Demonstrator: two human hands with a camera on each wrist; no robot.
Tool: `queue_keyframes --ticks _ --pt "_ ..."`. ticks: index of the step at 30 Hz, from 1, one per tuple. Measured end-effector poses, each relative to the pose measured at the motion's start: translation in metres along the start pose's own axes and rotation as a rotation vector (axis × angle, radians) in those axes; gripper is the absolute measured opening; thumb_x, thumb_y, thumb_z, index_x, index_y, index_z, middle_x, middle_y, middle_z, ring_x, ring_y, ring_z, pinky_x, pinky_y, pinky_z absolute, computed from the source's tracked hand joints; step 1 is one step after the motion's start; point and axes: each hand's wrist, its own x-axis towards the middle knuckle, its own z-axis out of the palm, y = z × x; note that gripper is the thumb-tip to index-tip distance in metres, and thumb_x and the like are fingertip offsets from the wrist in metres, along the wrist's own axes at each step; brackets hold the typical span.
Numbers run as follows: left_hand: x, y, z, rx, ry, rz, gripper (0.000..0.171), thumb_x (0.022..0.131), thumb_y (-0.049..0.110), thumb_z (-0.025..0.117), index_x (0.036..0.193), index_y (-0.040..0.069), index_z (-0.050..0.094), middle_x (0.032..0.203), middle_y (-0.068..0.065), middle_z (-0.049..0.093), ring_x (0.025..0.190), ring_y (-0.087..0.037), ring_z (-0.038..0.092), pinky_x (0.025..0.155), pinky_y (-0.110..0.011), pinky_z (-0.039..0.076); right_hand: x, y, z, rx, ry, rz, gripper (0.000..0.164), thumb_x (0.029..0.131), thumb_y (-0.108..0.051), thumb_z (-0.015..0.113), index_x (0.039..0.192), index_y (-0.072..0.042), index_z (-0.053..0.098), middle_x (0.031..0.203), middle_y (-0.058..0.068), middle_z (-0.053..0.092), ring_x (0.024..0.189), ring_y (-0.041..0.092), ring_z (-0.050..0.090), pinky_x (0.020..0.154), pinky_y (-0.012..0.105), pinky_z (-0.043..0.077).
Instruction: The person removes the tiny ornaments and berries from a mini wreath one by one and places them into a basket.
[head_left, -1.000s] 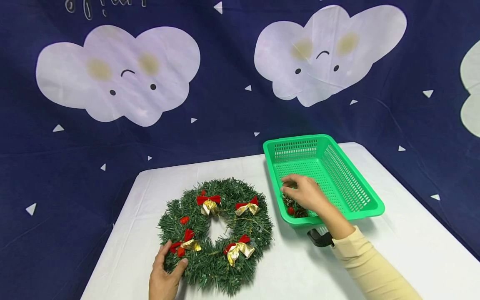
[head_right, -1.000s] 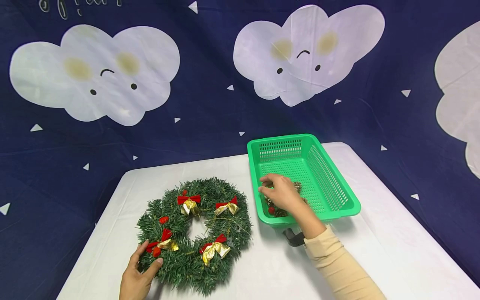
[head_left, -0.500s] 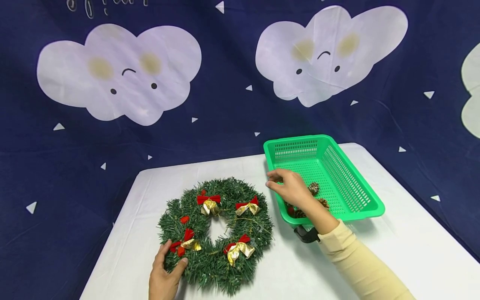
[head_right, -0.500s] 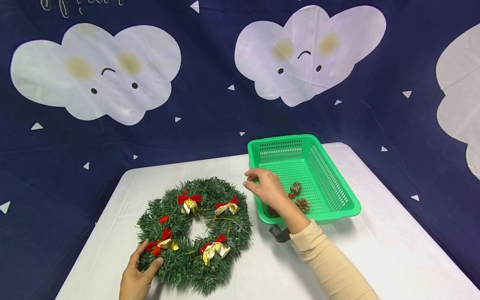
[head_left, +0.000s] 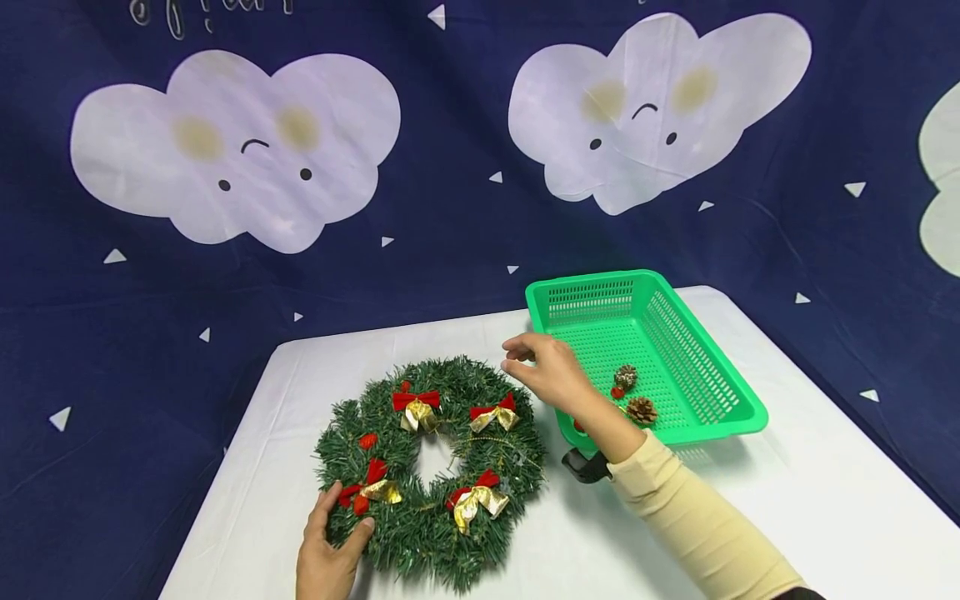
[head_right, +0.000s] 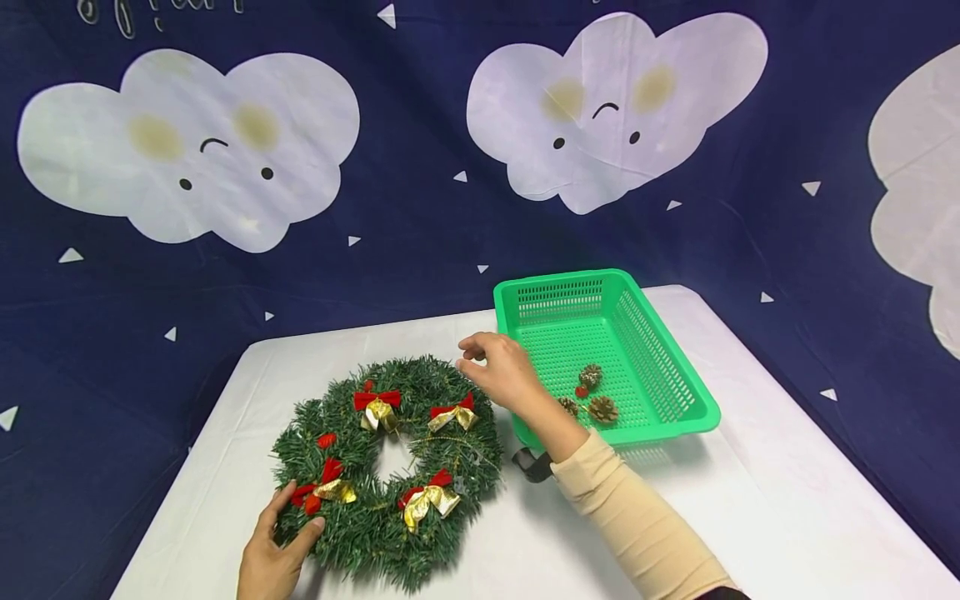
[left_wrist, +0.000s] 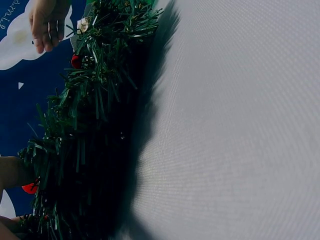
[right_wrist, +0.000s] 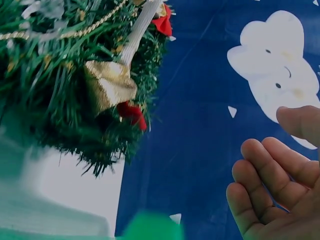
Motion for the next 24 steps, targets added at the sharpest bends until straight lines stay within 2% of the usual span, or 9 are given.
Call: queue_keyframes --ticks 12,24 --pt "0.000 -0.001 -0.002 -0.008 -0.007 0.001 0.077 0.085 0.019 0.067 0.149 0.008 0.026 0.156 -0.026 0.012 0.145 -0.043 0.008 0.112 -0.065 0.016 0.018 -0.019 0.028 0.013 0.019 -0.063 0.024 0.088 -0.025 0.065 0.109 -0.013 0.068 0.106 0.004 0.071 0.101 0.025 0.062 0.087 0.042 0.052" --pt "0.000 0.000 -0.001 -0.003 -0.002 0.001 0.077 0.084 0.019 0.068 0.149 0.008 0.027 0.156 -0.025 0.014 0.145 -0.043 0.010 0.111 -0.065 0.017 0.033 -0.032 0.059 0.010 -0.031 -0.051 0.025 0.088 -0.024 0.066 0.110 -0.013 0.067 0.103 0.003 0.071 0.099 0.023 0.061 0.088 0.042 0.049"
